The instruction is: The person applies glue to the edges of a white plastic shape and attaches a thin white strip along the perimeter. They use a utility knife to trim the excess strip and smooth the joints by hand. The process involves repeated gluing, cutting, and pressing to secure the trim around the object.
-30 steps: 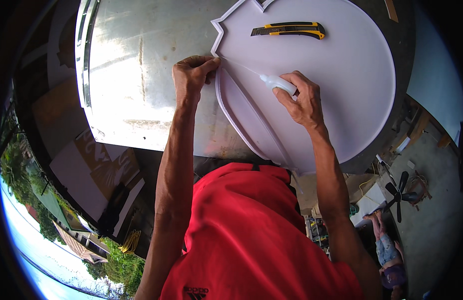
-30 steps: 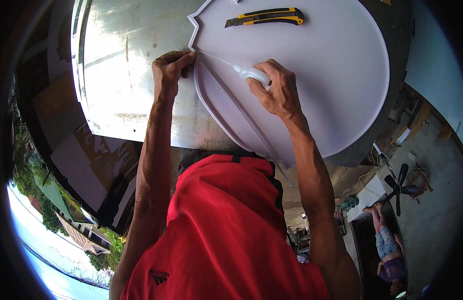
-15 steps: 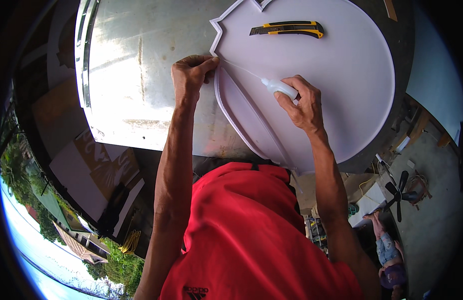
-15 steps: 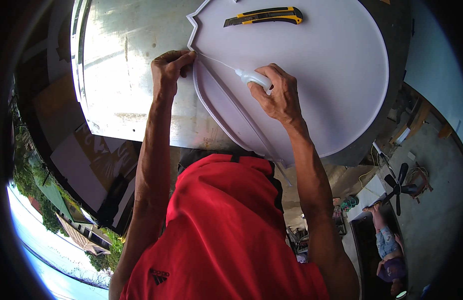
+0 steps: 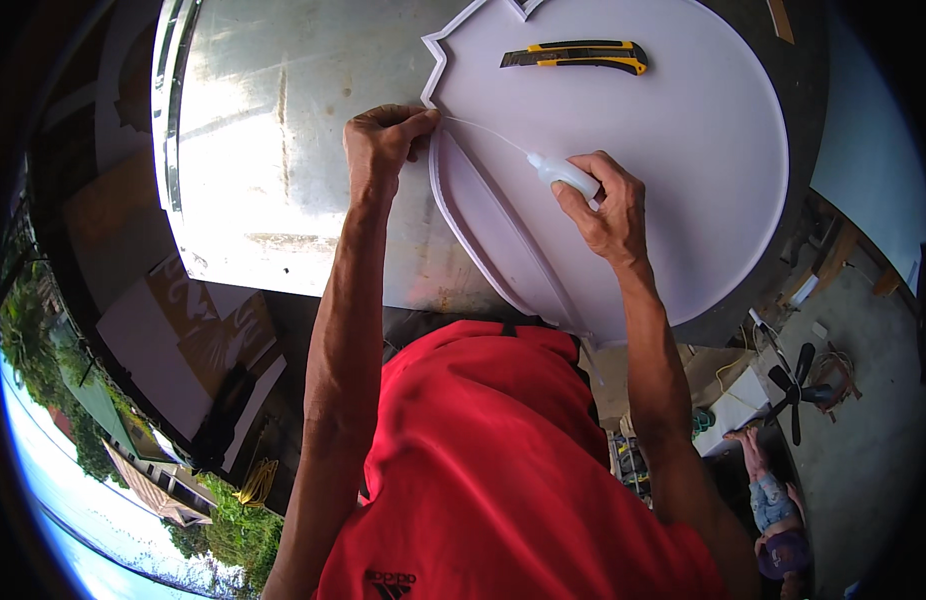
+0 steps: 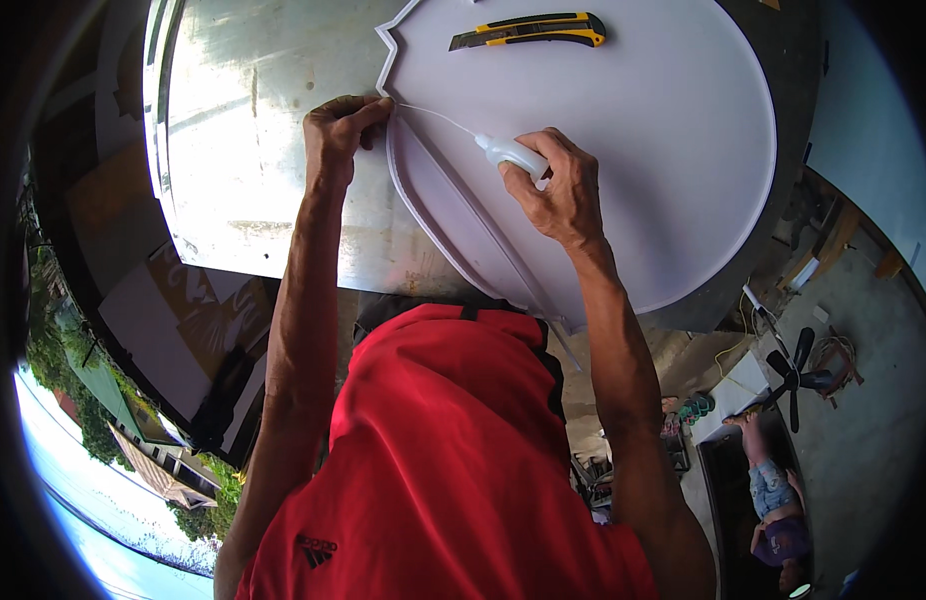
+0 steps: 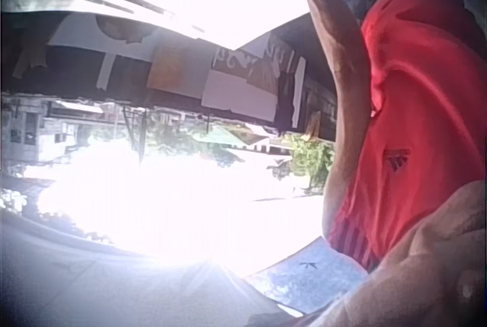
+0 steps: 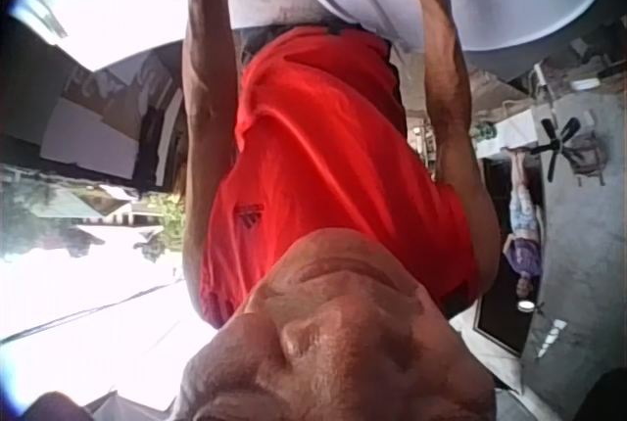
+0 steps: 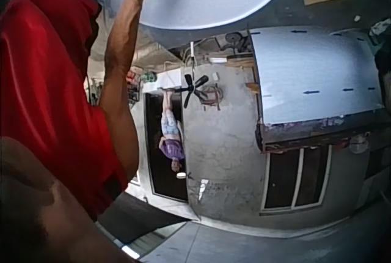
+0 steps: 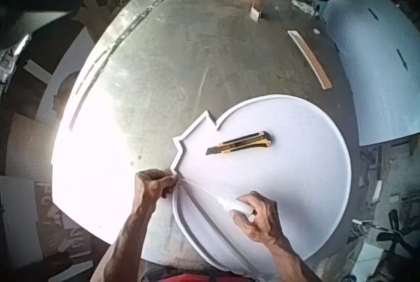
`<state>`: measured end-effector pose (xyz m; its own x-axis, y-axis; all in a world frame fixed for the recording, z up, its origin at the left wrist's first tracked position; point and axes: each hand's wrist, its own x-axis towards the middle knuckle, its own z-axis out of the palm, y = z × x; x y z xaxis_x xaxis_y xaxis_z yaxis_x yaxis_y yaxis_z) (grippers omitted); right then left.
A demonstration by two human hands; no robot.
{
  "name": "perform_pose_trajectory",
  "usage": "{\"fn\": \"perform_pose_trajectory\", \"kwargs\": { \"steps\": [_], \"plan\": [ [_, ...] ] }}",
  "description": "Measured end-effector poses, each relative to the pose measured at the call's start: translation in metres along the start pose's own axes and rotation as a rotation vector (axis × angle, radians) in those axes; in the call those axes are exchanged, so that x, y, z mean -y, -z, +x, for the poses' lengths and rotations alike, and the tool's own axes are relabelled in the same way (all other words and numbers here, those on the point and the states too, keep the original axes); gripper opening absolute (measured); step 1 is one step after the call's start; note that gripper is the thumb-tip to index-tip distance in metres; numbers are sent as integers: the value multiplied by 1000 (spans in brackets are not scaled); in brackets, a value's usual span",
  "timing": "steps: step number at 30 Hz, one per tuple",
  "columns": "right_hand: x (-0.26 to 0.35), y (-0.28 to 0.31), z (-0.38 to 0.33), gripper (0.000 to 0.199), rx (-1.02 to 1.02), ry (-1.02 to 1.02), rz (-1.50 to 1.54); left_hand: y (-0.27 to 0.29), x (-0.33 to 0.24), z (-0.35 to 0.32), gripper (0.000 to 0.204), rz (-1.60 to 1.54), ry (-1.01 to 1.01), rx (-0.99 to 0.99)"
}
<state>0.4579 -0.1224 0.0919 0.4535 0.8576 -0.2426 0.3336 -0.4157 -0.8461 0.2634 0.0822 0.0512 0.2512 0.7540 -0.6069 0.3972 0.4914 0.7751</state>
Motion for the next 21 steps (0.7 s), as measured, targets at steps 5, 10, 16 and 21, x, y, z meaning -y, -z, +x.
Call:
{"fn": "perform_pose_trajectory", "kwargs": {
  "steps": [5,10,16,21],
  "plan": [
    [4,2,-1,23,-5,-25,14,0,0,0,25,19,2,4],
    [1,-1,1,23,-7,-10,3,2,2,1,27,30,-16,16],
    [1,-3,2,23,-9,18,-29,0,0,-1,25,33,-5,6],
    [-1,-3,2,22,-28,86,-96,2,1,4,23,27,18,23]
  ]
}}
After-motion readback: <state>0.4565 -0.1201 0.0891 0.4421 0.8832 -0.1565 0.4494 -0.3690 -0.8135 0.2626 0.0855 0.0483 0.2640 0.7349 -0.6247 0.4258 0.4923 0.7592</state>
